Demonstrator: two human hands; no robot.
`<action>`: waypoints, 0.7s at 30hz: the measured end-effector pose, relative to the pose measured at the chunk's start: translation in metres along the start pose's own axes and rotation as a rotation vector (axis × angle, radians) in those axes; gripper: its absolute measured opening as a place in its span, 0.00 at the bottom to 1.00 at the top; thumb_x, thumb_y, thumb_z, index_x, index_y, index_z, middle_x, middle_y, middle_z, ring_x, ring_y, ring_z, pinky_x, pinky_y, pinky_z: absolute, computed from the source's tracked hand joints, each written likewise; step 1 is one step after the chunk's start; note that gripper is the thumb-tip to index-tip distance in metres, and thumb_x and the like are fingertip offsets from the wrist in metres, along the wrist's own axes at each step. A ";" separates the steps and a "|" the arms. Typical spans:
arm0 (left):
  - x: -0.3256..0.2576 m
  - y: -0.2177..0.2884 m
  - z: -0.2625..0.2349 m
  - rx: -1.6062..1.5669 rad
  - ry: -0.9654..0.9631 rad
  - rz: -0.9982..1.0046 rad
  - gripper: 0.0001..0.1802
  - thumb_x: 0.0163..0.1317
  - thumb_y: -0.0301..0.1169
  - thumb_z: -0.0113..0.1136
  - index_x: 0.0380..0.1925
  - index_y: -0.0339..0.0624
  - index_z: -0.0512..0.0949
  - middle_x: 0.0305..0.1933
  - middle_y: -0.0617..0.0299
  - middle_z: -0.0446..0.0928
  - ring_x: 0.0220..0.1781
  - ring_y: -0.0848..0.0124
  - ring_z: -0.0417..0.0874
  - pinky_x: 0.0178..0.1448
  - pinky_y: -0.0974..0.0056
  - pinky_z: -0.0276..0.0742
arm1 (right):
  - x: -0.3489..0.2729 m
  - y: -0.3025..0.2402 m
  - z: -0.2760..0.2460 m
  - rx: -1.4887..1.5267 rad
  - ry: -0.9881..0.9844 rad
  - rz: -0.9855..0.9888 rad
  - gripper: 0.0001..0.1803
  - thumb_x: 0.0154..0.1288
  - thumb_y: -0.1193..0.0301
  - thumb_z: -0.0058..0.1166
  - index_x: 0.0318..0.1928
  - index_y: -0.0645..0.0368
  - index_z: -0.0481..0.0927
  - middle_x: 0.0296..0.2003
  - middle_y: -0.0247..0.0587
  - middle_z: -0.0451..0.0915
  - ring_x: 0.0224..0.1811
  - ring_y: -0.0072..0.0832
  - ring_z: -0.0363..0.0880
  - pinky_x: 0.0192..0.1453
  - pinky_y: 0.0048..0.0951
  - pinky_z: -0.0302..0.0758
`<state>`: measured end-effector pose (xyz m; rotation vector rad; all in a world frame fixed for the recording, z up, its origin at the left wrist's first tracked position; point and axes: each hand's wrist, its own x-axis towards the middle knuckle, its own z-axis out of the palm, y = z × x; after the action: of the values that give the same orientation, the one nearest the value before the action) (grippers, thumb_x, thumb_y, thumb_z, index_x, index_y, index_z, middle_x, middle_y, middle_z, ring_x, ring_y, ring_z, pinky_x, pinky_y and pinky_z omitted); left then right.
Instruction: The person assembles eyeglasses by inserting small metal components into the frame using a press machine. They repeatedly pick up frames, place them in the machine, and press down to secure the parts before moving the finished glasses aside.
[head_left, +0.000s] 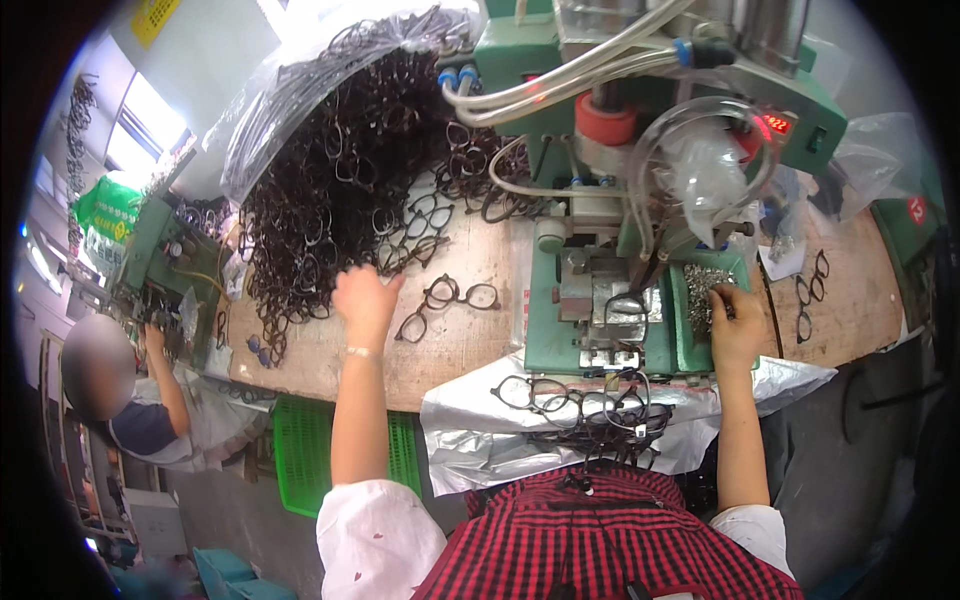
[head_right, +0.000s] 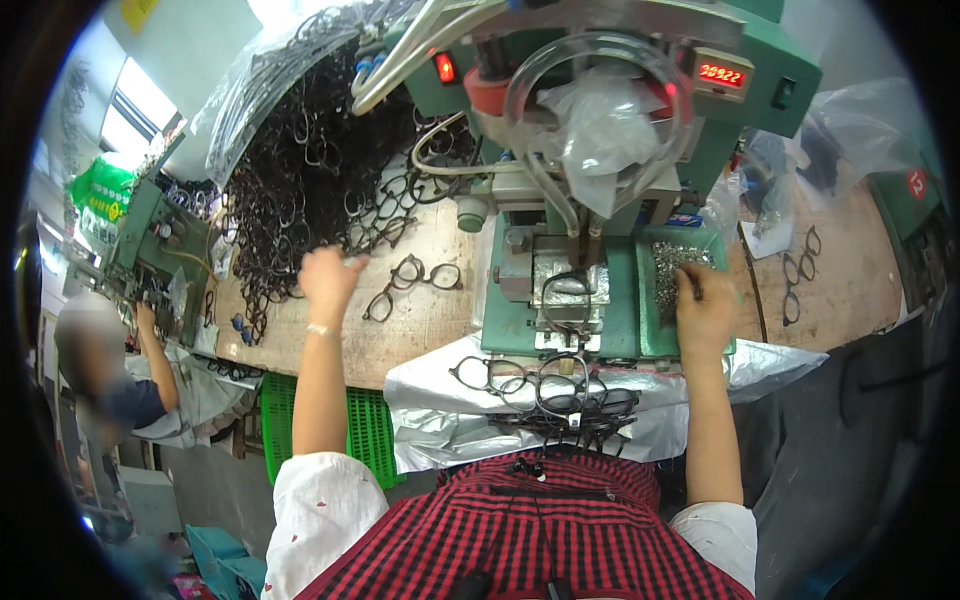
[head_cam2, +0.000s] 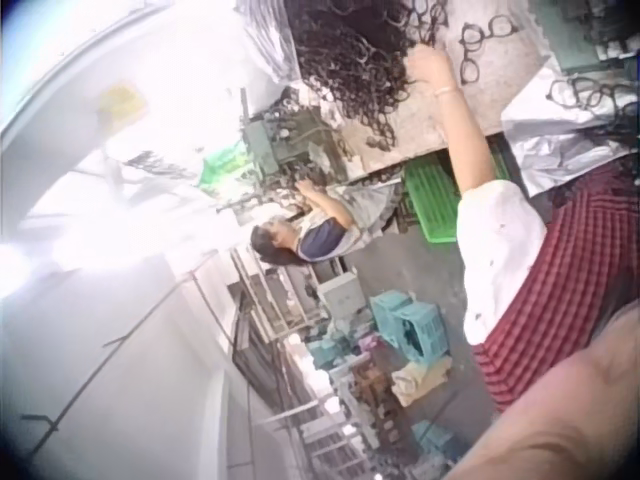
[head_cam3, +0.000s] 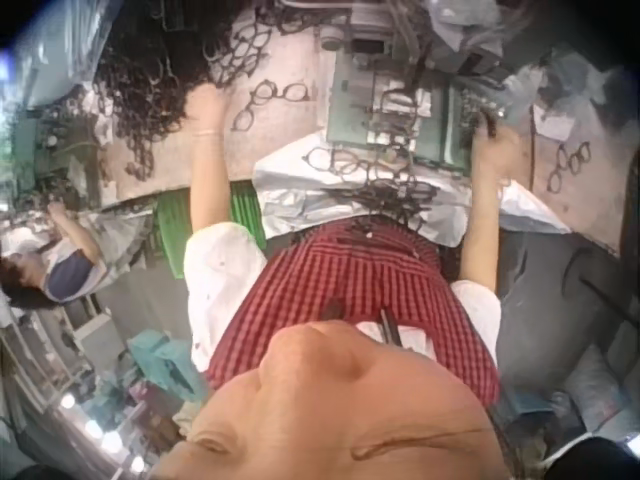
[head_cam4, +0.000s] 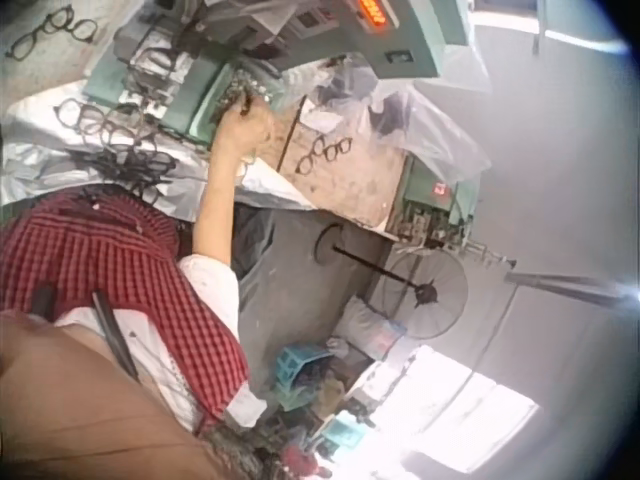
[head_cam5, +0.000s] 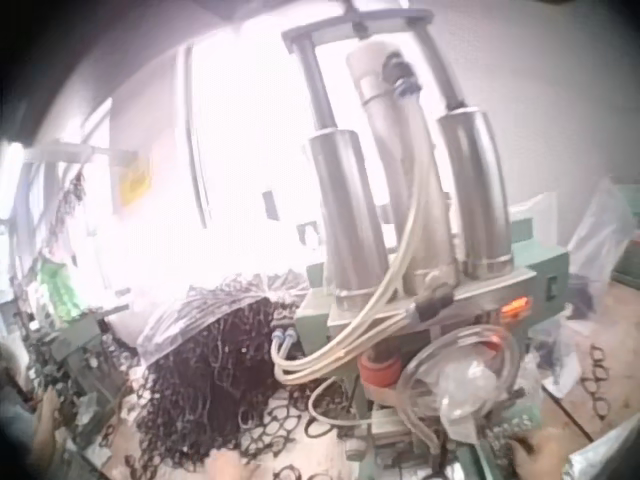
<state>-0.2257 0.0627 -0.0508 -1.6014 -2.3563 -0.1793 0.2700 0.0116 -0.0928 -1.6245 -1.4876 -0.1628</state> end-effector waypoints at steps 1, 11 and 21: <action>0.014 -0.006 0.032 0.130 -0.154 -0.047 0.18 0.57 0.43 0.69 0.38 0.40 0.85 0.47 0.55 0.82 0.48 0.56 0.82 0.52 0.54 0.79 | 0.001 -0.003 0.002 0.008 -0.001 0.012 0.07 0.60 0.73 0.64 0.38 0.61 0.86 0.35 0.45 0.84 0.38 0.40 0.82 0.45 0.37 0.76; 0.026 -0.013 0.024 -0.368 0.573 0.328 0.07 0.57 0.25 0.63 0.36 0.43 0.80 0.37 0.57 0.78 0.39 0.55 0.80 0.42 0.56 0.76 | 0.004 -0.015 -0.005 0.238 -0.068 0.229 0.08 0.57 0.75 0.63 0.39 0.59 0.87 0.35 0.45 0.85 0.36 0.37 0.83 0.43 0.32 0.77; 0.020 -0.030 0.085 -1.229 0.278 0.094 0.06 0.64 0.22 0.57 0.40 0.38 0.75 0.38 0.61 0.77 0.39 0.66 0.81 0.45 0.61 0.76 | -0.030 -0.021 -0.053 0.387 -0.056 0.327 0.08 0.55 0.78 0.64 0.37 0.60 0.86 0.37 0.40 0.85 0.42 0.33 0.82 0.50 0.31 0.75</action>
<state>-0.2743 0.0907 -0.1237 -1.8675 -1.9434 -1.9579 0.2684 -0.0486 -0.0696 -1.5318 -1.1833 0.3359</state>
